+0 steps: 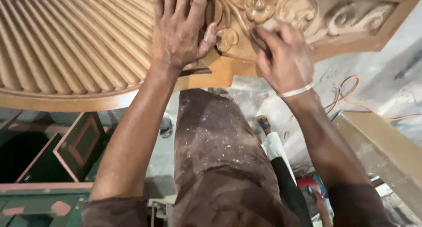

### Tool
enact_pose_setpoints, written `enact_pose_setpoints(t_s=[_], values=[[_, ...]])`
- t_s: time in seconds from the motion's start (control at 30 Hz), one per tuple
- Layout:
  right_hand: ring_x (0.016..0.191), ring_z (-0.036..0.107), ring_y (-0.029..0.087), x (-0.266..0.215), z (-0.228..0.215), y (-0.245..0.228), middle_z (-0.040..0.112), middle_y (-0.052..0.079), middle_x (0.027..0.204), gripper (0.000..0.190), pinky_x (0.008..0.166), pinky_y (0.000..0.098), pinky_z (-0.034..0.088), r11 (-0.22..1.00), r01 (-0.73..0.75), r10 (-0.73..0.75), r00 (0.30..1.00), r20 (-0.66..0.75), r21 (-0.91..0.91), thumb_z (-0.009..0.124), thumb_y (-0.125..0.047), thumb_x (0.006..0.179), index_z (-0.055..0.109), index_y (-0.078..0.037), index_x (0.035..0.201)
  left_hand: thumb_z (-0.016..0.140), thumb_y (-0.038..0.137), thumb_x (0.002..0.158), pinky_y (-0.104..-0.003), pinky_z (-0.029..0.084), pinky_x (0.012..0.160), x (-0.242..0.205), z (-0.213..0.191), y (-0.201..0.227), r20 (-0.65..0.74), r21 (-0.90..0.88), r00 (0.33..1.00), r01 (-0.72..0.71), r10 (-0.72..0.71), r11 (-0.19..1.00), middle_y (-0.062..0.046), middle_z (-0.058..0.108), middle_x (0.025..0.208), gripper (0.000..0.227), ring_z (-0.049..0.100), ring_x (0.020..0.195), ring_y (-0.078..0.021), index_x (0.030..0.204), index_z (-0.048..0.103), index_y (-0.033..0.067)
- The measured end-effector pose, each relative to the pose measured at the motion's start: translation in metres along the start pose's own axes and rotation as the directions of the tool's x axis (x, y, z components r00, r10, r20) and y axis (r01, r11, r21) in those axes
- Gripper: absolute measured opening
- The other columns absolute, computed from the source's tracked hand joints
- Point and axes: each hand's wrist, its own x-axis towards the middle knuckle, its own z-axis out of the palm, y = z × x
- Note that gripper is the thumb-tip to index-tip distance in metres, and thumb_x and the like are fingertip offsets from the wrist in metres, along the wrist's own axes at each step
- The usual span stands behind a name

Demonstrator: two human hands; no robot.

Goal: The person applies a dark finish to a carved wooden headboard using a cloth, repeatedly dipping the cloth into a metal can. The person then moves to a long carved wooden panel and applies the finish to its edges and surface before flipping the panel over.

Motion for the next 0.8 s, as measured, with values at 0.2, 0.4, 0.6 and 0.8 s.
enact_pose_setpoints(t_s=[0.2,0.4,0.6,0.8], values=[[0.104,0.066,0.03,0.018,0.005,-0.006,0.065,0.012,0.112,0.03,0.086,0.0423,0.055,0.998,-0.024,0.028,0.996,-0.079,0.059,0.075,-0.011,0.095,0.071,-0.006,0.124,0.062,0.039,0.102,-0.059,0.028,0.119,0.001,-0.002,0.002,0.072,0.03,0.996,0.045,-0.047,0.999,-0.023,0.051,0.143,0.062,0.046,0.133,-0.0431,0.149,0.045,0.0018],[0.101,0.067,0.03,0.004,0.004,0.006,0.065,0.011,0.108,0.025,0.085,0.0431,0.056,0.998,-0.056,0.056,0.998,-0.005,-0.004,0.078,-0.016,0.098,0.073,-0.012,0.121,0.063,0.04,0.105,-0.059,0.034,0.113,-0.003,0.002,0.003,0.154,-0.005,0.984,0.092,-0.091,0.996,-0.019,0.056,0.132,0.052,0.05,0.125,-0.0404,0.144,0.053,0.0061],[0.102,0.066,0.033,-0.001,0.046,0.032,0.066,0.013,0.11,0.04,0.083,0.0436,0.055,0.999,0.025,-0.027,0.996,-0.085,-0.02,0.088,-0.025,0.089,0.074,-0.007,0.121,0.062,0.033,0.1,-0.057,0.036,0.109,-0.004,0.005,0.0,0.03,0.018,0.999,0.016,-0.017,1.0,-0.02,0.056,0.129,0.045,0.05,0.122,-0.0402,0.133,0.056,0.0026],[0.108,0.064,0.031,-0.029,-0.04,0.049,0.064,0.011,0.114,0.038,0.094,0.0426,0.054,0.985,0.034,-0.02,0.996,0.084,-0.169,0.084,-0.009,0.084,0.078,-0.011,0.122,0.061,0.033,0.103,-0.056,0.036,0.107,-0.01,0.012,-0.003,0.013,-0.031,1.0,0.013,-0.012,0.999,-0.021,0.056,0.129,0.043,0.05,0.121,-0.0397,0.136,0.057,0.0052]])
